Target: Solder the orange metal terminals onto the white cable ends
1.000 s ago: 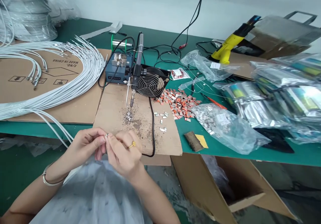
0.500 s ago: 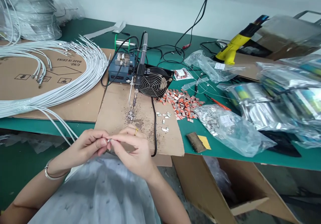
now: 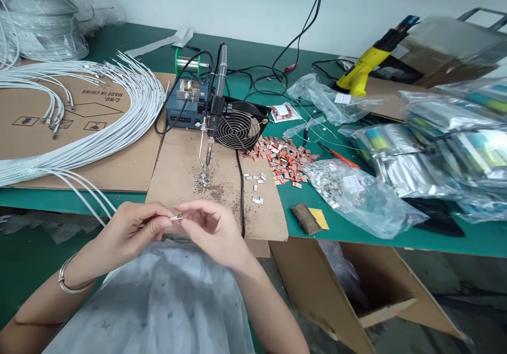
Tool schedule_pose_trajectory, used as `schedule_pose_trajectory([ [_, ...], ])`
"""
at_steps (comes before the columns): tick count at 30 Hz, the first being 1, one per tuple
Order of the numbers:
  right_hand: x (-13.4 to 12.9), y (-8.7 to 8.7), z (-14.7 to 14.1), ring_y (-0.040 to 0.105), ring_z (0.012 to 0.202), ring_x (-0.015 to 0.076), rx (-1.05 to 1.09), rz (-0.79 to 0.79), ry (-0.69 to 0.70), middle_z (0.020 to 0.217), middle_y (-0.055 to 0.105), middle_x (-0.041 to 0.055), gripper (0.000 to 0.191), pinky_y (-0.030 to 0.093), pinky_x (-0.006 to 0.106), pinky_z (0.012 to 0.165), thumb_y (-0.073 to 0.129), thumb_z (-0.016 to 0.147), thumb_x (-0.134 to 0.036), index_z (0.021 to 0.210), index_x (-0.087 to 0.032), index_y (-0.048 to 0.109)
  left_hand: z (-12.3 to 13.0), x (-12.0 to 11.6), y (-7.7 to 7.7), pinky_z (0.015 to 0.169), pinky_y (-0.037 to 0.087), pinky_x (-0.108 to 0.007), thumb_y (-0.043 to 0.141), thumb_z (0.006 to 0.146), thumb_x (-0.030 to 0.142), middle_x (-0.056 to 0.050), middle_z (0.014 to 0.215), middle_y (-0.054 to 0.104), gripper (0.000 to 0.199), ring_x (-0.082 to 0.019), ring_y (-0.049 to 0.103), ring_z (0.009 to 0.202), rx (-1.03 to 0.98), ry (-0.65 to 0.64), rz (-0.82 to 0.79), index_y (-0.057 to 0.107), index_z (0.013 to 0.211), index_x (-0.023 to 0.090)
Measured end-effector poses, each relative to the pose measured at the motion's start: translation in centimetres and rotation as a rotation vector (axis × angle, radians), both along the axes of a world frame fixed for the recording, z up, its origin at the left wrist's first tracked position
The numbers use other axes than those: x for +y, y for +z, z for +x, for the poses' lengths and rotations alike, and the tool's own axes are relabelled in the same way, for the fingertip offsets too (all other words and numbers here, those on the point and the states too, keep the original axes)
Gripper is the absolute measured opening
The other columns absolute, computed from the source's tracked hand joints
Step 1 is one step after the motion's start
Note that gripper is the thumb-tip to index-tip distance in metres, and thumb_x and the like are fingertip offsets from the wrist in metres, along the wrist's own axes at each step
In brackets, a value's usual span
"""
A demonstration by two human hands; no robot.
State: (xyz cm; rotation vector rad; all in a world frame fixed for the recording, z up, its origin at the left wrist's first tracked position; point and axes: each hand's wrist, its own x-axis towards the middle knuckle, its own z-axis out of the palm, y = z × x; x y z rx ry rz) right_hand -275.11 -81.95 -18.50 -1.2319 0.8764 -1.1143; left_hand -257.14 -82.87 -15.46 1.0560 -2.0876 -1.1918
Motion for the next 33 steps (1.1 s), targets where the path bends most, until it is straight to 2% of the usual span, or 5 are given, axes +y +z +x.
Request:
schedule_pose_trajectory([
  [6, 0.5, 0.6, 0.2, 0.051, 0.055, 0.0113, 0.252, -0.171, -0.158, 0.063, 0.062, 0.0017, 0.004, 0.039, 0.024, 0.049, 0.066, 0.073, -0.022, 0.074, -0.018, 0.066, -0.1, -0.1, -0.3, 0.049, 0.036, -0.016, 0.04, 0.092, 0.029, 0.002, 0.06, 0.056, 0.027, -0.007, 0.048, 0.051, -0.076, 0.001, 0.007, 0.06, 0.081, 0.016],
  [19, -0.2, -1.4, 4.4, 0.052, 0.052, 0.0104, -0.016, -0.429, -0.628, 0.057, 0.058, -0.0012, 0.008, 0.044, 0.023, 0.05, 0.063, 0.074, -0.014, 0.069, -0.019, 0.06, -1.6, -0.4, -1.8, 0.037, 0.039, -0.012, 0.052, 0.085, 0.028, 0.004, 0.05, 0.056, 0.017, -0.005, 0.05, 0.038, 0.296, 0.196, 0.283, 0.059, 0.075, 0.017],
  [25, -1.6, 1.1, -4.1, 0.06, 0.069, 0.0148, 0.703, -0.483, -0.365, 0.083, 0.069, 0.0027, 0.026, 0.047, 0.028, 0.064, 0.062, 0.079, -0.024, 0.104, -0.022, 0.064, -1.2, -1.2, -1.0, 0.036, 0.033, -0.011, 0.057, 0.08, 0.034, 0.004, 0.053, 0.056, 0.019, -0.004, 0.048, 0.037, 0.223, 0.352, 0.486, 0.059, 0.079, 0.015],
  [29, -6.9, 2.2, -12.2, 0.062, 0.072, 0.0198, 1.328, -0.402, -0.496, 0.088, 0.07, 0.0072, 0.024, 0.043, 0.033, 0.068, 0.05, 0.083, -0.017, 0.099, -0.018, 0.068, -0.6, -4.3, -1.4, 0.034, 0.035, -0.013, 0.056, 0.079, 0.046, 0.004, 0.049, 0.052, 0.033, -0.004, 0.044, 0.036, 0.1, 0.193, 0.557, 0.058, 0.076, 0.014],
  [33, -12.6, 1.0, -15.3, 0.062, 0.07, 0.0205, 1.394, -0.41, -0.347, 0.079, 0.071, 0.0063, 0.016, 0.042, 0.032, 0.067, 0.058, 0.079, -0.02, 0.086, -0.018, 0.072, -0.9, -7.3, -2.1, 0.038, 0.043, -0.015, 0.056, 0.08, 0.044, 0.005, 0.052, 0.05, 0.032, -0.006, 0.047, 0.041, -0.014, 0.063, 0.58, 0.059, 0.085, 0.013],
])
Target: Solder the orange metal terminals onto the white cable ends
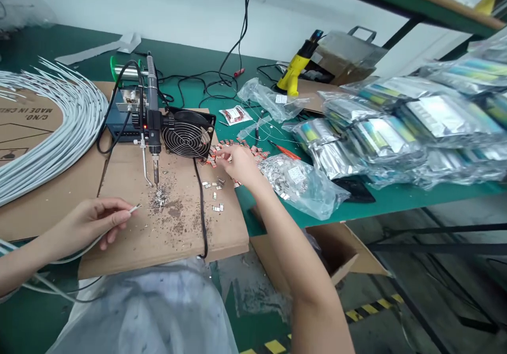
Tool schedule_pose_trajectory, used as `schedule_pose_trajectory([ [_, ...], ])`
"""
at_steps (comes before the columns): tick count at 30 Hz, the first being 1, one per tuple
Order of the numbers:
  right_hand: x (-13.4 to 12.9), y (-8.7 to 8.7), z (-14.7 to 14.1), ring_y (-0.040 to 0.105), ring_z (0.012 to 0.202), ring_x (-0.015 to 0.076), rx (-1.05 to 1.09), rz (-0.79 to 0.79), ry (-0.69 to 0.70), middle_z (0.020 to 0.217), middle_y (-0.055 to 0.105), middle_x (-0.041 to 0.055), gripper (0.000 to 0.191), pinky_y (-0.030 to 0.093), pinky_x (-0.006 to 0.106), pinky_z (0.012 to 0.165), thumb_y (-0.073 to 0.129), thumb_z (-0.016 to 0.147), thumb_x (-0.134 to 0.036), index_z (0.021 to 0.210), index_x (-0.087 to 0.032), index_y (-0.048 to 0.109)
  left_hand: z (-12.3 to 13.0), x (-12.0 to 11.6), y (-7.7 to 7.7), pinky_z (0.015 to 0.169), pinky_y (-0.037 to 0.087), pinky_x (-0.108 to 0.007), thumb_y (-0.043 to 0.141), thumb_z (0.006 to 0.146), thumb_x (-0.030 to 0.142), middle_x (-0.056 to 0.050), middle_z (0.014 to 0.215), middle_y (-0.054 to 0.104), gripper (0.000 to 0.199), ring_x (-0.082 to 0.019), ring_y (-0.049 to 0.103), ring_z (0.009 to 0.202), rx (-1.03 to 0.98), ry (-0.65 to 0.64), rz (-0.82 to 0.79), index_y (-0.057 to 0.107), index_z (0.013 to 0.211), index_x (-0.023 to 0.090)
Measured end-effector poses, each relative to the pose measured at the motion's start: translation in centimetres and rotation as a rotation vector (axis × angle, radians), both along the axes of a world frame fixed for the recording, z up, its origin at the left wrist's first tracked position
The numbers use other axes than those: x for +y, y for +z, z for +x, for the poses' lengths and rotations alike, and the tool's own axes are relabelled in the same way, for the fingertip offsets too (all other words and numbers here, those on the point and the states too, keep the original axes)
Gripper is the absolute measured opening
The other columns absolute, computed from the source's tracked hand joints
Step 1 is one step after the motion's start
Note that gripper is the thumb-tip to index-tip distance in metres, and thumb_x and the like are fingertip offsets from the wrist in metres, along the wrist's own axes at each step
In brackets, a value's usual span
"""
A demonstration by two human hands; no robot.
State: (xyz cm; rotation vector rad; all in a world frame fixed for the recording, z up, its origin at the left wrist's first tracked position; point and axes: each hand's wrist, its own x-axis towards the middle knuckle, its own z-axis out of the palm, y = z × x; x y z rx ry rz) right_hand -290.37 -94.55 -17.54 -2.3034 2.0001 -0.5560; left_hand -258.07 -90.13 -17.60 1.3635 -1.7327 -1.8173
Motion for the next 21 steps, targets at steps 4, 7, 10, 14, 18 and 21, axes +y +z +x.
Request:
schedule_pose_trajectory([
  [4, -2.1, -1.8, 0.1, 0.061, 0.08, 0.0239, 0.048, 0.022, 0.09, 0.083, 0.071, 0.0072, 0.014, 0.042, 0.034, 0.072, 0.065, 0.075, -0.029, 0.082, -0.02, 0.073, -0.9, -1.5, -0.2, 0.036, 0.042, -0.015, 0.056, 0.081, 0.035, 0.003, 0.062, 0.055, 0.026, -0.006, 0.051, 0.042, -0.088, -0.053, 0.064, 0.056, 0.094, 0.013],
  [7, -2.3, -2.4, 0.2, 0.059, 0.084, 0.0267, 0.065, 0.006, 0.114, 0.084, 0.07, 0.0093, 0.015, 0.041, 0.038, 0.075, 0.065, 0.075, -0.028, 0.083, -0.019, 0.073, -1.6, -2.6, 0.3, 0.032, 0.035, -0.014, 0.054, 0.082, 0.033, 0.003, 0.062, 0.054, 0.021, -0.006, 0.049, 0.039, -0.135, -0.095, 0.07, 0.056, 0.089, 0.013],
  [10, -1.9, -2.0, 0.1, 0.059, 0.085, 0.0274, 0.056, -0.021, 0.117, 0.082, 0.069, 0.0097, 0.014, 0.041, 0.041, 0.076, 0.059, 0.078, -0.024, 0.077, -0.019, 0.072, -2.2, -3.7, 1.0, 0.03, 0.027, -0.012, 0.055, 0.083, 0.031, 0.004, 0.057, 0.051, 0.02, -0.004, 0.041, 0.037, -0.123, -0.126, 0.062, 0.058, 0.089, 0.013],
  [14, 0.0, -0.5, 1.0, 0.063, 0.067, 0.0222, -0.183, -0.01, 0.011, 0.079, 0.068, 0.0092, 0.008, 0.046, 0.037, 0.064, 0.057, 0.075, -0.023, 0.069, -0.018, 0.059, -2.7, -4.6, 0.8, 0.032, 0.025, -0.012, 0.055, 0.083, 0.032, 0.004, 0.052, 0.044, 0.022, -0.004, 0.037, 0.041, -0.032, -0.147, 0.09, 0.061, 0.086, 0.01],
  [18, 3.0, 0.6, 3.9, 0.059, 0.049, 0.0143, -0.759, 0.284, 0.03, 0.061, 0.061, 0.001, 0.015, 0.046, 0.026, 0.046, 0.06, 0.074, -0.029, 0.071, -0.021, 0.047, -2.6, -4.7, -0.1, 0.033, 0.022, -0.012, 0.057, 0.082, 0.031, 0.003, 0.06, 0.048, 0.022, -0.003, 0.034, 0.042, 0.046, -0.154, 0.163, 0.063, 0.088, 0.01],
  [21, 4.4, 0.6, 6.3, 0.05, 0.041, 0.0092, -0.819, 0.411, 0.103, 0.055, 0.053, -0.0025, 0.014, 0.038, 0.023, 0.04, 0.056, 0.078, -0.031, 0.081, -0.017, 0.058, -2.4, -4.7, -0.3, 0.035, 0.021, -0.012, 0.057, 0.083, 0.031, 0.004, 0.058, 0.046, 0.022, -0.001, 0.03, 0.041, 0.098, -0.138, 0.179, 0.063, 0.092, 0.011],
])
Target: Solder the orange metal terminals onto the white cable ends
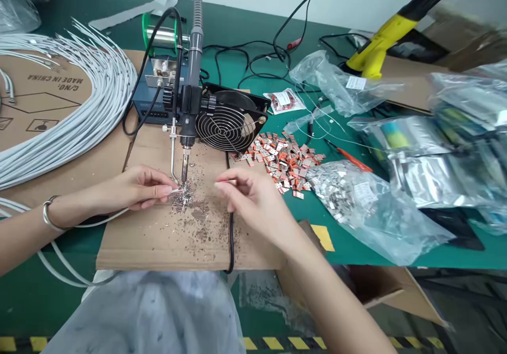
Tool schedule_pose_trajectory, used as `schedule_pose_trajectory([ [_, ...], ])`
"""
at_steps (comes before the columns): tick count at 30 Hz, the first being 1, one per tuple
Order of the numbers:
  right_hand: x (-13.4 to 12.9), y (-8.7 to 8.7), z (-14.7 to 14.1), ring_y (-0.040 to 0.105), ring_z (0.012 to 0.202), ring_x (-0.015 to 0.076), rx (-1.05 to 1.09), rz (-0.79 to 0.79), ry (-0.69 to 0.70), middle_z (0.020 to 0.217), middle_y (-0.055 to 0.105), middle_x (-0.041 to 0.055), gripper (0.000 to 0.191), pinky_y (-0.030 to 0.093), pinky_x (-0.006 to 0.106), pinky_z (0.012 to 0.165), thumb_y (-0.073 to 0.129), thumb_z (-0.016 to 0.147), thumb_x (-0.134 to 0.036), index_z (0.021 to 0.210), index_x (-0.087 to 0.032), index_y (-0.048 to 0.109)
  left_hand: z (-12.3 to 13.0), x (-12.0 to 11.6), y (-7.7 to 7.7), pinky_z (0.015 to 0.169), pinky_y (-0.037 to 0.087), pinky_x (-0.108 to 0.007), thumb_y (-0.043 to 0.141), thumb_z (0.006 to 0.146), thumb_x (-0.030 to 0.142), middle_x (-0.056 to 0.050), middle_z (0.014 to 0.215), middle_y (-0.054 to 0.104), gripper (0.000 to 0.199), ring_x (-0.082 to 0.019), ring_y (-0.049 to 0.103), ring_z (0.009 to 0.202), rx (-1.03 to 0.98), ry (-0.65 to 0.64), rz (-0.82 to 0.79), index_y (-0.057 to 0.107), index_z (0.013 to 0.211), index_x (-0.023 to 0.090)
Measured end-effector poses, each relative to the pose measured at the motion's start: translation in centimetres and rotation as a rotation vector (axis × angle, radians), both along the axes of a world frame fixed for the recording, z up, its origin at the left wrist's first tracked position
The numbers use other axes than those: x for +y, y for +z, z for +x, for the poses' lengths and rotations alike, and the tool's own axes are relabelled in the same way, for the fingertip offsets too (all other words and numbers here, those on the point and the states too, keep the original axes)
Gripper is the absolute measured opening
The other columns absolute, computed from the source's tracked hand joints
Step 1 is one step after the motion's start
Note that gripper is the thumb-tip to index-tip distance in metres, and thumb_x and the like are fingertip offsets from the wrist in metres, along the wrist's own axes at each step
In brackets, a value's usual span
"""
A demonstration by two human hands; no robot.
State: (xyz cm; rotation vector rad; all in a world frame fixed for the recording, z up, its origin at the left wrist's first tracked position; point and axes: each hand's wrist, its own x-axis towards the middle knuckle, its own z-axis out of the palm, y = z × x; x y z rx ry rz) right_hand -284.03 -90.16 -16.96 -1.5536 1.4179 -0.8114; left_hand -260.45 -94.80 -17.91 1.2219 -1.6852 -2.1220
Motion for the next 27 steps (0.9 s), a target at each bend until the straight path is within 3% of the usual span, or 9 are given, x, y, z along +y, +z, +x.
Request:
schedule_pose_trajectory([
  [4, 0.4, -0.8, 1.7, 0.045, 0.048, 0.0085, 0.112, -0.018, 0.081, 0.059, 0.05, -0.0015, 0.03, 0.035, 0.023, 0.045, 0.043, 0.087, -0.028, 0.107, -0.014, 0.063, 0.1, 0.0, 0.2, 0.034, 0.02, -0.012, 0.057, 0.083, 0.028, 0.004, 0.057, 0.046, 0.022, -0.001, 0.03, 0.039, 0.005, 0.002, -0.001, 0.064, 0.094, 0.011],
  [7, 0.3, -1.3, 2.3, 0.046, 0.053, 0.0086, 0.018, 0.036, 0.145, 0.065, 0.051, -0.0014, 0.033, 0.038, 0.024, 0.049, 0.041, 0.088, -0.024, 0.116, -0.016, 0.055, 0.0, 0.0, 0.2, 0.033, 0.02, -0.013, 0.057, 0.083, 0.026, 0.004, 0.059, 0.048, 0.021, -0.001, 0.032, 0.039, 0.006, 0.007, 0.0, 0.065, 0.095, 0.011],
  [11, -0.1, -1.8, 3.3, 0.054, 0.052, 0.0079, -0.311, 0.237, 0.09, 0.07, 0.059, -0.0002, 0.023, 0.043, 0.021, 0.046, 0.054, 0.083, -0.029, 0.101, -0.016, 0.05, -0.2, 0.0, 0.4, 0.032, 0.021, -0.013, 0.056, 0.083, 0.022, 0.004, 0.056, 0.051, 0.018, -0.001, 0.032, 0.037, 0.02, 0.033, -0.05, 0.066, 0.092, 0.01],
  [14, -0.5, -2.3, 3.9, 0.056, 0.05, 0.0069, -0.435, 0.296, -0.001, 0.066, 0.063, 0.0003, 0.022, 0.046, 0.018, 0.044, 0.065, 0.075, -0.032, 0.084, -0.016, 0.053, -0.3, 0.0, 0.7, 0.032, 0.02, -0.013, 0.054, 0.084, 0.019, 0.007, 0.045, 0.042, 0.015, -0.001, 0.027, 0.034, 0.01, 0.039, -0.048, 0.065, 0.083, 0.009],
  [20, -0.3, -2.7, 4.2, 0.062, 0.052, 0.0073, -0.573, 0.3, -0.039, 0.068, 0.068, 0.001, 0.021, 0.053, 0.018, 0.05, 0.069, 0.073, -0.03, 0.086, -0.016, 0.059, -0.3, -0.2, 1.1, 0.033, 0.02, -0.013, 0.055, 0.083, 0.022, 0.006, 0.049, 0.044, 0.017, -0.001, 0.031, 0.037, 0.048, 0.017, -0.043, 0.065, 0.077, 0.01],
  [27, 0.1, -2.5, 4.2, 0.062, 0.051, 0.0073, -0.577, 0.307, -0.035, 0.065, 0.069, 0.0, 0.018, 0.053, 0.017, 0.049, 0.068, 0.074, -0.028, 0.085, -0.017, 0.06, -0.5, -0.1, 1.1, 0.033, 0.021, -0.013, 0.053, 0.085, 0.019, 0.007, 0.044, 0.041, 0.018, -0.002, 0.03, 0.036, 0.036, 0.011, -0.035, 0.065, 0.076, 0.009],
])
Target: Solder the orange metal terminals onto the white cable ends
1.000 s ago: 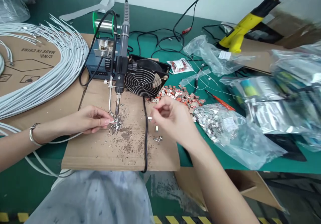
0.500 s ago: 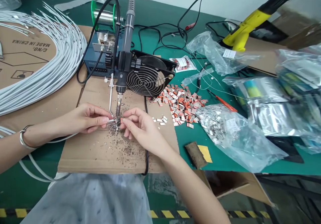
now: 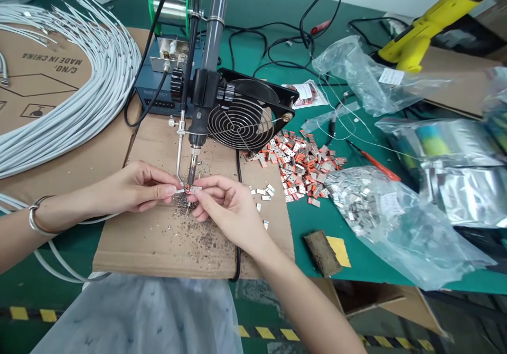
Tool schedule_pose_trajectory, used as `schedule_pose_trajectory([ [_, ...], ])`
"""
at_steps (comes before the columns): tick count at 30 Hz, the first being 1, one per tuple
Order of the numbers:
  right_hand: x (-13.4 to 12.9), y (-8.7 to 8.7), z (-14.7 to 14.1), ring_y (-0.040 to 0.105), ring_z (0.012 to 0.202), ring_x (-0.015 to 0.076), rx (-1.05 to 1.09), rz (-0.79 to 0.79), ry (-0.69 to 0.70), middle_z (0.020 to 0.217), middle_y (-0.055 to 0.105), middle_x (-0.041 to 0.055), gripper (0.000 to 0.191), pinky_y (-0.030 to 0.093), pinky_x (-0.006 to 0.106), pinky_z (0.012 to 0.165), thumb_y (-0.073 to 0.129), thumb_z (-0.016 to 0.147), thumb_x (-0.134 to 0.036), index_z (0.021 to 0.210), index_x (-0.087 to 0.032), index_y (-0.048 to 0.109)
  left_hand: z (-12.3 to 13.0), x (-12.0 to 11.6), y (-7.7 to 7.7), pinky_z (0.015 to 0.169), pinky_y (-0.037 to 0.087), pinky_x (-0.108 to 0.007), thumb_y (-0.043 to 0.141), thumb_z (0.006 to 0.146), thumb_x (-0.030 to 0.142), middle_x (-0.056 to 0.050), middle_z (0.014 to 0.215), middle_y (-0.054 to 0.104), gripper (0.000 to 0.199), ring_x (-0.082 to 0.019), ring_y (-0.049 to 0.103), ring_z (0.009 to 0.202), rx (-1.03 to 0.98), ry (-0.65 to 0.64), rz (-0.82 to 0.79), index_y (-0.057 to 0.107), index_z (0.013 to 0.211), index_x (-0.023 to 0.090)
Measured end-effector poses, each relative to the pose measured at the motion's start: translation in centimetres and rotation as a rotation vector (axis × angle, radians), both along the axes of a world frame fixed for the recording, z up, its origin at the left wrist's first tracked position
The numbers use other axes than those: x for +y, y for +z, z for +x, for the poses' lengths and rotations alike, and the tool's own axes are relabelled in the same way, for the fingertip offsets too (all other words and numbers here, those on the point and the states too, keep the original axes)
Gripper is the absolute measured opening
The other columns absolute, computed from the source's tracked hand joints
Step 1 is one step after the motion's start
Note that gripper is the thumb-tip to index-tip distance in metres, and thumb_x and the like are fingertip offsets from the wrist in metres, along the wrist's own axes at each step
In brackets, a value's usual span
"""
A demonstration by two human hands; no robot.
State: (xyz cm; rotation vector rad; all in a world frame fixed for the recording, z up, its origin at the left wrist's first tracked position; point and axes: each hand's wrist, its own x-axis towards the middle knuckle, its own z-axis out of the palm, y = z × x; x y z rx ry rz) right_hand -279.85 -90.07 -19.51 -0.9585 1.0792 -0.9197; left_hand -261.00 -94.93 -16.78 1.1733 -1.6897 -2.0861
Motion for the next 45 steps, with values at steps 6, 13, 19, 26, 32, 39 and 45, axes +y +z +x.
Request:
schedule_pose_trajectory([
  [6, -0.03, 0.01, -0.01, 0.062, 0.052, 0.0075, 0.017, -0.006, -0.026, 0.067, 0.069, 0.0008, 0.017, 0.053, 0.017, 0.05, 0.069, 0.074, -0.027, 0.084, -0.016, 0.062, 0.07, 0.15, -0.04, 0.033, 0.021, -0.012, 0.053, 0.086, 0.02, 0.008, 0.045, 0.04, 0.018, -0.001, 0.029, 0.036, -0.002, 0.009, 0.004, 0.065, 0.089, 0.008],
  [13, -0.01, 0.22, 0.05, 0.062, 0.051, 0.0076, 0.017, 0.022, -0.03, 0.065, 0.069, 0.0007, 0.017, 0.053, 0.017, 0.049, 0.07, 0.072, -0.028, 0.082, -0.016, 0.061, 0.08, 0.23, 0.04, 0.032, 0.021, -0.011, 0.053, 0.086, 0.019, 0.01, 0.04, 0.037, 0.017, -0.002, 0.027, 0.034, -0.001, 0.027, 0.049, 0.063, 0.095, 0.008],
  [19, -0.12, 0.38, 0.09, 0.061, 0.049, 0.008, -0.005, 0.028, -0.027, 0.067, 0.07, 0.0016, 0.019, 0.052, 0.018, 0.046, 0.072, 0.07, -0.028, 0.08, -0.017, 0.061, 0.1, 0.2, -0.05, 0.032, 0.021, -0.011, 0.052, 0.086, 0.016, 0.01, 0.039, 0.036, 0.018, -0.001, 0.026, 0.034, 0.002, 0.042, 0.062, 0.063, 0.098, 0.009],
  [26, -0.03, 0.11, -0.14, 0.061, 0.049, 0.0077, -0.049, 0.021, -0.013, 0.068, 0.071, 0.0013, 0.015, 0.051, 0.017, 0.045, 0.071, 0.072, -0.026, 0.082, -0.018, 0.063, 0.02, 0.32, 0.07, 0.031, 0.021, -0.011, 0.052, 0.086, 0.019, 0.01, 0.038, 0.036, 0.024, -0.001, 0.026, 0.033, 0.005, 0.049, 0.052, 0.061, 0.106, 0.007],
  [32, -0.03, 0.15, -0.13, 0.061, 0.049, 0.0074, -0.042, 0.021, -0.013, 0.07, 0.071, 0.0019, 0.014, 0.051, 0.016, 0.044, 0.071, 0.072, -0.025, 0.081, -0.018, 0.064, 0.04, 0.29, 0.1, 0.032, 0.022, -0.012, 0.052, 0.086, 0.019, 0.009, 0.04, 0.037, 0.026, -0.002, 0.029, 0.034, 0.001, 0.052, 0.05, 0.061, 0.107, 0.008],
  [39, -0.03, 0.15, -0.07, 0.062, 0.048, 0.0087, -0.013, 0.051, -0.028, 0.069, 0.071, 0.0021, 0.017, 0.053, 0.018, 0.044, 0.072, 0.07, -0.027, 0.081, -0.017, 0.063, 0.02, 0.38, -0.27, 0.031, 0.02, -0.013, 0.053, 0.086, 0.022, 0.009, 0.04, 0.037, 0.024, -0.002, 0.029, 0.034, -0.025, 0.042, 0.021, 0.064, 0.104, 0.01],
  [45, -0.03, 0.27, 0.24, 0.062, 0.047, 0.0091, 0.005, 0.062, -0.066, 0.061, 0.069, -0.0002, 0.023, 0.053, 0.017, 0.043, 0.077, 0.062, -0.025, 0.078, -0.017, 0.063, 0.07, 0.46, -0.25, 0.031, 0.021, -0.012, 0.053, 0.086, 0.019, 0.01, 0.038, 0.036, 0.024, -0.002, 0.027, 0.033, -0.008, 0.053, 0.044, 0.062, 0.105, 0.009],
])
